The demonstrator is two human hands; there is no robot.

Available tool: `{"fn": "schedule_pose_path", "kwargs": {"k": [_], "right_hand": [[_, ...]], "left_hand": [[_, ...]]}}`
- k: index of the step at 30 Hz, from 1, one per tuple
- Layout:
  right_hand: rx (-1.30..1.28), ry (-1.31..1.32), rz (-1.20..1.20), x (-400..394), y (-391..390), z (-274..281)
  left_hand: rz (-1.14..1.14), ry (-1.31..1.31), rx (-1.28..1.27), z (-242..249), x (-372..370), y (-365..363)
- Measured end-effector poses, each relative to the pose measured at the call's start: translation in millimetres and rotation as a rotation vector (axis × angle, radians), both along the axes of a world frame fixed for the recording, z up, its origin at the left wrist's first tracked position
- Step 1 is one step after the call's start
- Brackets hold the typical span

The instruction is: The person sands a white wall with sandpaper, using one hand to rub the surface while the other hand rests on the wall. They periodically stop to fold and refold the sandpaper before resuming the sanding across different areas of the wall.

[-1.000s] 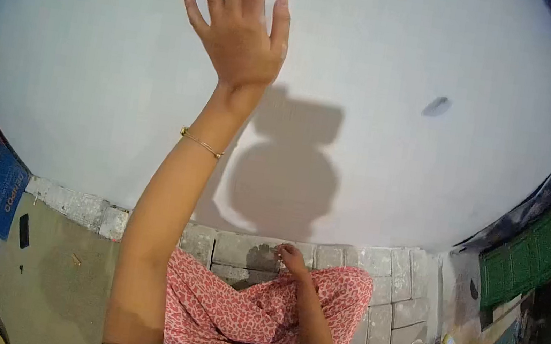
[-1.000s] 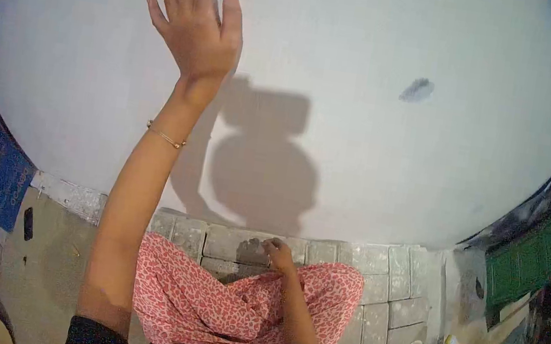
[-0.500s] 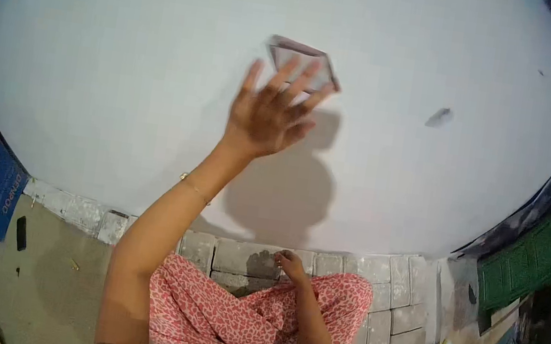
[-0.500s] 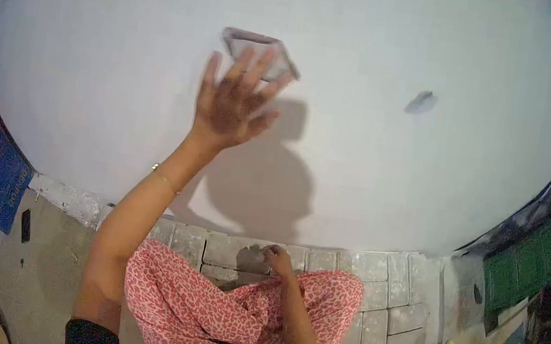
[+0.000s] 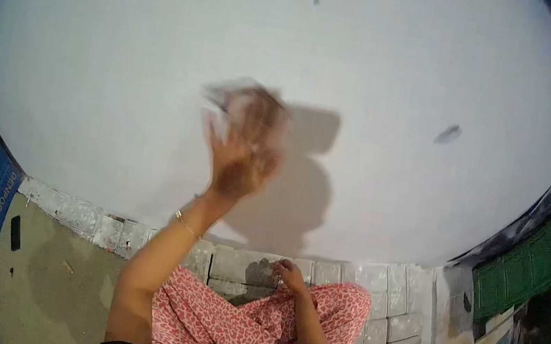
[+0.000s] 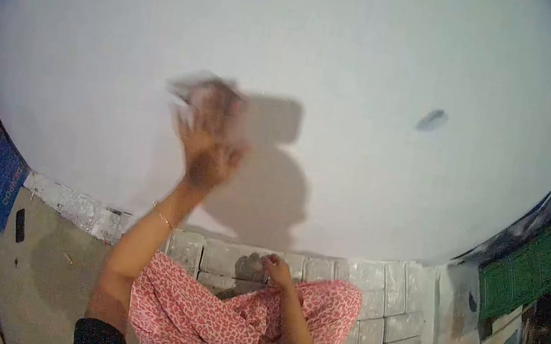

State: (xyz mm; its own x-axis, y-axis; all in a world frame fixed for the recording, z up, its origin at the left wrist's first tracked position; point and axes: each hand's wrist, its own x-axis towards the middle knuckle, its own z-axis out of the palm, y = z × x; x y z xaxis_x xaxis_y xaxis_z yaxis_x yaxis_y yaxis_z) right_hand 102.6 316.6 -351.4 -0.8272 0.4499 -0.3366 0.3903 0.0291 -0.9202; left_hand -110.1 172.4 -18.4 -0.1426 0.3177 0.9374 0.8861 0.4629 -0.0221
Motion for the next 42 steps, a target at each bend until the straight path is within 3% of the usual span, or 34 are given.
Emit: {"fn": "schedule_pose_path", "kwargs": {"k": [3, 7, 8, 10, 13, 14, 17, 20, 23, 25, 30, 32, 34, 38, 42], "right_hand": [[0.093, -0.014, -0.017, -5, 4, -11], [0.03, 0.033, -0.097, 3, 3, -19], [0.041, 0.043, -0.094, 0, 5, -19], [-0.082, 0.038, -0.002, 3, 7, -16], [-0.002, -0.001, -0.031, -2, 9, -22], [-0.025, -0.048, -0.083, -2, 0, -4], [-0.097, -0.016, -0.092, 0, -18, 47], [-0.143, -0.015, -0.044, 6, -9, 36], [-0.142, 0.022, -0.032, 6, -6, 22], [-0.145, 0.043, -0.025, 4, -3, 12], [-0.068, 0.0, -0.012, 1, 3, -7], [-0.036, -0.019, 0.003, 1, 7, -13], [0.0, -0.039, 0.016, 2, 6, -7], [-0.078, -0.004, -0.001, 5, -2, 20], [-0.132, 0.005, -0.037, 3, -5, 21]], "left_hand": [[-0.042, 0.204, -0.088, -27, 0, -1], [0.082, -0.289, 0.522, -35, -19, -21], [0.081, -0.279, 0.534, -42, -20, -21], [0.074, -0.291, 0.457, -65, -10, -17], [-0.046, -0.202, 0.086, -67, 27, -2], [-0.118, -0.172, -0.047, -65, 36, 1], [-0.103, -0.063, -0.066, -76, 24, 8], [0.012, -0.099, 0.232, -72, -17, -17], [0.101, -0.239, 0.365, -60, -43, -52], [0.128, -0.36, 0.615, -59, -52, -62], [0.042, -0.244, 0.412, -73, -20, -24], [-0.02, -0.168, 0.166, -81, 14, 2], [-0.253, -0.211, -0.188, -89, 46, 20], [-0.171, -0.064, -0.225, -95, 43, 26], [-0.024, -0.144, 0.177, -77, -9, -12]]}}
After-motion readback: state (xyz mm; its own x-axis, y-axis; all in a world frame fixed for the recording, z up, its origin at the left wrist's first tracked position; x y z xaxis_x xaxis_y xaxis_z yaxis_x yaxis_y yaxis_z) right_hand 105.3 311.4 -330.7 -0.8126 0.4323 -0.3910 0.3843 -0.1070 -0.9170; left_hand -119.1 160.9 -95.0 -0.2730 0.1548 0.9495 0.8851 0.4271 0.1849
